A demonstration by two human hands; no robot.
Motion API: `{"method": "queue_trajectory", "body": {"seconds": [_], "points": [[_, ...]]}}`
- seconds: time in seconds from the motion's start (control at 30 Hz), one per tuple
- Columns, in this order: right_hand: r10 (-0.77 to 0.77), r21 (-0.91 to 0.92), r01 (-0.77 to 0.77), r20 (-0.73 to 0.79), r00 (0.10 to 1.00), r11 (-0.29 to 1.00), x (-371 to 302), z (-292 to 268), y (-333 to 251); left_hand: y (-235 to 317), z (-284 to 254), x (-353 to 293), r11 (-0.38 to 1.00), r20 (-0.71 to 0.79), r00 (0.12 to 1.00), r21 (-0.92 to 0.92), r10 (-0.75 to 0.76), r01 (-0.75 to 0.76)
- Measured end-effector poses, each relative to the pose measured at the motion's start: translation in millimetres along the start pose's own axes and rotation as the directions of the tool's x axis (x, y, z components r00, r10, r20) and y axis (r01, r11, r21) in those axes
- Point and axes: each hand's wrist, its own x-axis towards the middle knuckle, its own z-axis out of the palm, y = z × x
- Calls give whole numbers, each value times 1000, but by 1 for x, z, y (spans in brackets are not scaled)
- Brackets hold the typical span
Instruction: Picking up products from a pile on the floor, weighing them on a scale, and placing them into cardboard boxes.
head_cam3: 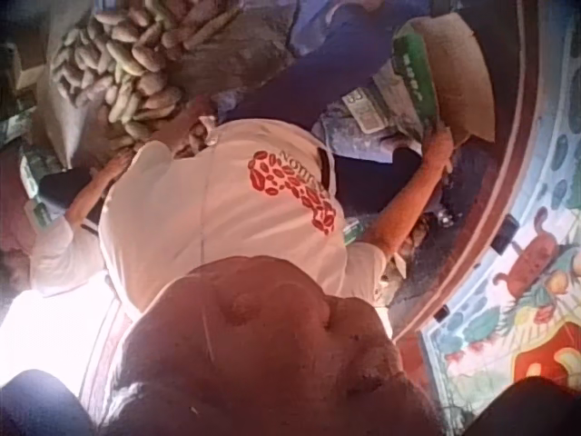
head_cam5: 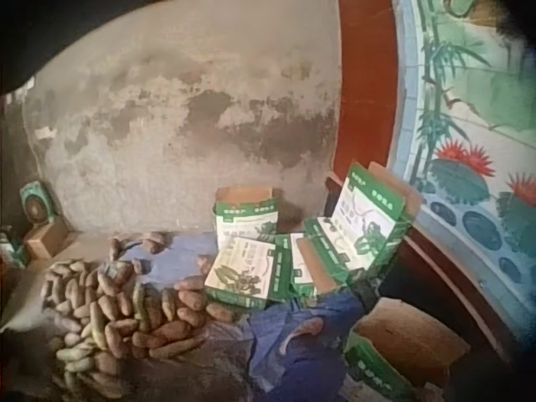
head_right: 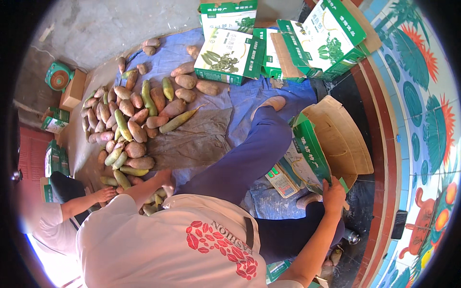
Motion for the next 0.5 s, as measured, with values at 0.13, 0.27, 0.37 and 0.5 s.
{"method": "queue_trajectory", "body": {"seconds": [0.13,0.27,0.37,0.5], "points": [[-6,22,6,17,1000,1000,0,-3,-3,27,-96,-21,944,-435,900,-302,-11,-135],[-12,15,11,41,999,1000,-1,0,1,81,-189,-49,720,-808,583,-356,83,-595],[-17,48,15,29,999,999,-4,-3,-3,143,-247,-94,491,-922,367,-266,120,-830],[-26,55,26,0,1000,998,-8,-4,-1,224,-287,-135,206,-935,279,-235,218,-950]]}}
